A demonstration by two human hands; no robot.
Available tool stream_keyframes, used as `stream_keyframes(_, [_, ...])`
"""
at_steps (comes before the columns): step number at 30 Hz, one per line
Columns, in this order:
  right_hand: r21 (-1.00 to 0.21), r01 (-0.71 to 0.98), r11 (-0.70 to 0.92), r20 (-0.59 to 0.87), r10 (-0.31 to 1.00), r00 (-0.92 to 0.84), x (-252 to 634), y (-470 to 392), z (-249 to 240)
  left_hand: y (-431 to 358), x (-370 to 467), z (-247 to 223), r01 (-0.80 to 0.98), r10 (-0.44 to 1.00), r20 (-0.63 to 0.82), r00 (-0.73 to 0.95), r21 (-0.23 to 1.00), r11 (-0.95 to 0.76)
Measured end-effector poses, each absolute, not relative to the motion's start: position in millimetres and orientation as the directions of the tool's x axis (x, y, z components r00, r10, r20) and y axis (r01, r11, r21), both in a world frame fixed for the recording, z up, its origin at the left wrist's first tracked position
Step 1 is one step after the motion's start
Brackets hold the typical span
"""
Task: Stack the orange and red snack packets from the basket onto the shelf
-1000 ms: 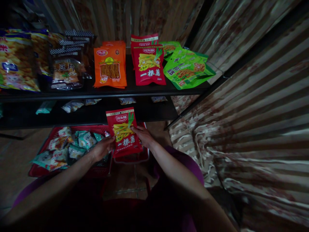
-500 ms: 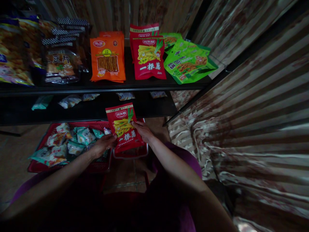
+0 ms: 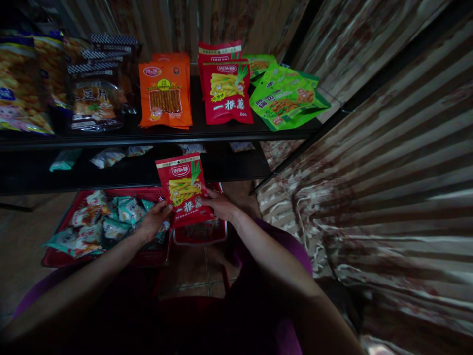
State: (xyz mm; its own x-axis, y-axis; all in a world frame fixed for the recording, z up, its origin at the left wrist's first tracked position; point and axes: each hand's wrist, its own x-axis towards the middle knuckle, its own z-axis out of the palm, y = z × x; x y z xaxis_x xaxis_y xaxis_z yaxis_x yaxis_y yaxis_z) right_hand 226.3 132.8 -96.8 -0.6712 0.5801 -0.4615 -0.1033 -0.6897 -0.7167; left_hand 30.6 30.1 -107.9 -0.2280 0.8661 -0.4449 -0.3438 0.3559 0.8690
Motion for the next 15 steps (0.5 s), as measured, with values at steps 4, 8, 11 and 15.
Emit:
stream_keyframes(4, [-0.703,-0.060,-0.708,-0.445,0.505,-0.740,233,129,-99,33,29,-109,-0.372,0.845,-0.441,-0.302,0.871,0.321])
stream_keyframes(8, [-0.708,-0.094,-0.700,-0.444,0.546,-0.710,232,127,-107,36,30,-108,-0.436,0.830,-0.465,-0.308,0.845,0.311])
stream_keyframes(11, [-0.718,-0.128,-0.684,-0.447,0.595,-0.668,230,127,-111,37,32,-104,-0.528,0.815,-0.530,-0.235,0.773,0.350])
stream_keyframes(15, [-0.715,-0.166,-0.679,-0.454,0.632,-0.628,228,128,-113,37,35,-98,-0.530,0.806,-0.573,-0.146,0.734,0.426])
